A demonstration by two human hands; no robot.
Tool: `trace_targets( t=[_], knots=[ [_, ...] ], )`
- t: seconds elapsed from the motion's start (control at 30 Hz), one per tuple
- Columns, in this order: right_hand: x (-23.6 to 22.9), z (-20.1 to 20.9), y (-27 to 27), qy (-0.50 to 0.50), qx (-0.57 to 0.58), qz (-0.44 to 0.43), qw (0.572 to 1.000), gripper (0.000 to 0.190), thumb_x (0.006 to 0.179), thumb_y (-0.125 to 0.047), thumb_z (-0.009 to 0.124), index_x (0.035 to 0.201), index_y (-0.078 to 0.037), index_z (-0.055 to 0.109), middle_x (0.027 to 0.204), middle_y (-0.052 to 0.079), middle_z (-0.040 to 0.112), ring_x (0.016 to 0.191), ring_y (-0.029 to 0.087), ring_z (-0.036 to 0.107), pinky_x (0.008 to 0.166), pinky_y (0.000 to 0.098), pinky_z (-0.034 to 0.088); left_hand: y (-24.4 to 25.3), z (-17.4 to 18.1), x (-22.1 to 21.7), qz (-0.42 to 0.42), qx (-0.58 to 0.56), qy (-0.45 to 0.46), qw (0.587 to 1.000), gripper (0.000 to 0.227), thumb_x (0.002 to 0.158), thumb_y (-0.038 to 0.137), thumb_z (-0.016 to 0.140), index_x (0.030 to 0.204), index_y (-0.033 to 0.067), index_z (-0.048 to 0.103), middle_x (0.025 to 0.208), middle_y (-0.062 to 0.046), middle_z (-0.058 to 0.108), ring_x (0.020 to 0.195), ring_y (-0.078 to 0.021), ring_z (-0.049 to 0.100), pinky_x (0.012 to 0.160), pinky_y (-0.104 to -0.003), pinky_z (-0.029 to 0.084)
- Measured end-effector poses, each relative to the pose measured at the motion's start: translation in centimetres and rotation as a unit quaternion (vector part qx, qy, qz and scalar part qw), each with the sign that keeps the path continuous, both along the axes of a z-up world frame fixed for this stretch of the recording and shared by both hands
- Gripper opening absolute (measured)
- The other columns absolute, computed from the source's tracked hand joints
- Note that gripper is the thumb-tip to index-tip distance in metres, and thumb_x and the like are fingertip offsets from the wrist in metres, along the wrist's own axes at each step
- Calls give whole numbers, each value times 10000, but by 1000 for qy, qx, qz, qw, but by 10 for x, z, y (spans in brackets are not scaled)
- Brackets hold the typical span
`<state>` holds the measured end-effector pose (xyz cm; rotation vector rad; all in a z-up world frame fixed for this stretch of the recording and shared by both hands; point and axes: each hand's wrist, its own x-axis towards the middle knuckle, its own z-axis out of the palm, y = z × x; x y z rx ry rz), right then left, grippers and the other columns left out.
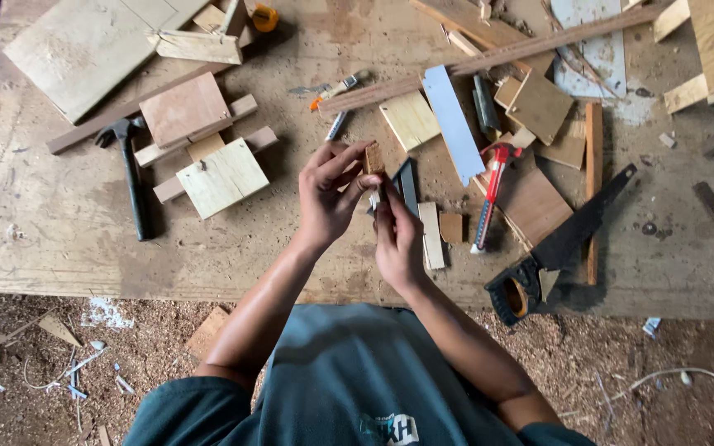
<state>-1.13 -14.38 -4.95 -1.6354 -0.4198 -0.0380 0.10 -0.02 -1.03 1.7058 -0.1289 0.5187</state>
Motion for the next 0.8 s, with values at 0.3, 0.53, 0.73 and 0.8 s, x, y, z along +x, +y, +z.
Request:
trace_targets(
  t=[0.3, 0.53, 0.73, 0.8],
  knots=[
    [-5, -8, 3, -27, 17, -23, 999, 404, 1130, -63, 459, 1530, -32, 497, 764, -51, 413, 644, 43, 368, 575, 219, 331, 1, 6, -3, 29, 65, -22, 997, 421, 903, 85, 846, 1299, 34, 711, 1067, -76, 634, 948, -155, 641, 865, -299, 568],
    [-17, -2, -8, 7, 64, 1, 998, 399, 1149, -55, 447, 1546, -13, 468, 774, -45, 472, 660, 39, 424, 586, 230, 374, -2, 10, -17, 18, 81, -53, 995, 437, 880, 103, 862, 1281, 17, 709, 1089, -93, 654, 971, -191, 640, 888, -315, 550],
    [0, 9, -1, -111, -33, -18, 993, 326, 1169, -80, 441, 1483, -25, 513, 1046, 29, 607, 871, 73, 525, 721, 249, 422, -1, 15, -8, 7, 21, -39, 999, 450, 886, 128, 853, 1294, 27, 696, 1086, -84, 633, 998, -186, 665, 908, -312, 578],
    [-3, 10, -2, 28, 31, 4, 999, 272, 1167, -41, 455, 1386, -22, 615, 746, -35, 435, 624, 50, 367, 554, 236, 277, -2, 11, -10, 21, 99, -59, 993, 477, 857, 122, 874, 1292, 21, 706, 1049, -90, 657, 963, -194, 643, 860, -313, 552]
  ],
)
